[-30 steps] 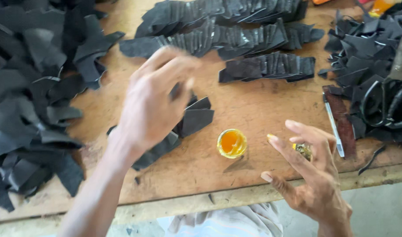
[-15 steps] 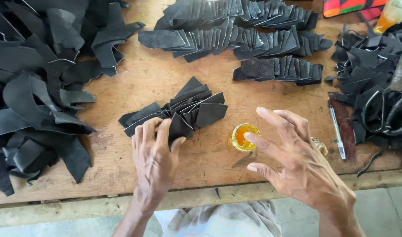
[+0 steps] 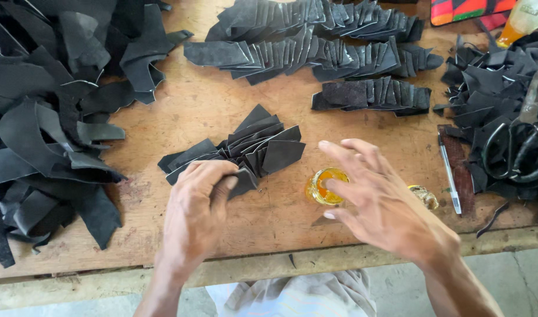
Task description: The person repeatedly picks up small black leather pieces from a pile, dips a finger into a small container of yellow glue, and applies the glue to the edges of each piece. The treated pieces are placed into a separate stack on the wooden workbench.
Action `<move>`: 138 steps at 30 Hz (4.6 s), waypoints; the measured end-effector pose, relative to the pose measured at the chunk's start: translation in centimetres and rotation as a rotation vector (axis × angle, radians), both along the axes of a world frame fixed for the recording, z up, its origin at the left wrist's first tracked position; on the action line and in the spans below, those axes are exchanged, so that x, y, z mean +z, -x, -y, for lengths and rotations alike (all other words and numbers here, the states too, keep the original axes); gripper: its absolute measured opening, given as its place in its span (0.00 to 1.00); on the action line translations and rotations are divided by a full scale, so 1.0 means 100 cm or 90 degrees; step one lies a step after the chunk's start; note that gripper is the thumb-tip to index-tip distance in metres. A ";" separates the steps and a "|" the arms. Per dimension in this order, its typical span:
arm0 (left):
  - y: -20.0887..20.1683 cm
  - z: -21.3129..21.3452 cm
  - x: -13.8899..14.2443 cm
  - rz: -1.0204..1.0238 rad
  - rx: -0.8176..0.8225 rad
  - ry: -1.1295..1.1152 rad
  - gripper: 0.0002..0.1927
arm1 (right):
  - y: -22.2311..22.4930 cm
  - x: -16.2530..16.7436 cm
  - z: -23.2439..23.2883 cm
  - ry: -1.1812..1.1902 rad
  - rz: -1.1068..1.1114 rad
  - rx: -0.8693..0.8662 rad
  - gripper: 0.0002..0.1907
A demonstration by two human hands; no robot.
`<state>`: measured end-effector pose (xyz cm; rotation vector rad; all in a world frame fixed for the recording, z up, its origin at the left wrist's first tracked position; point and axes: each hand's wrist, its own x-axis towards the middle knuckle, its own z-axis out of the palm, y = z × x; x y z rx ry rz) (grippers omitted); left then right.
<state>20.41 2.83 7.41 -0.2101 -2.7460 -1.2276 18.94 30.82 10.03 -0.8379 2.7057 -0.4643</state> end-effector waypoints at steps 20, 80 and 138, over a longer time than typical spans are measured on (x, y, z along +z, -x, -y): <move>0.025 -0.015 0.015 0.076 -0.115 -0.114 0.10 | -0.023 0.013 -0.021 0.132 -0.066 -0.046 0.23; 0.027 -0.022 -0.006 0.429 -0.237 -0.647 0.14 | -0.050 -0.035 0.021 0.427 -0.143 -0.032 0.40; 0.156 -0.090 -0.032 -0.173 -0.477 0.065 0.11 | -0.065 -0.009 -0.040 0.265 -0.173 -0.233 0.28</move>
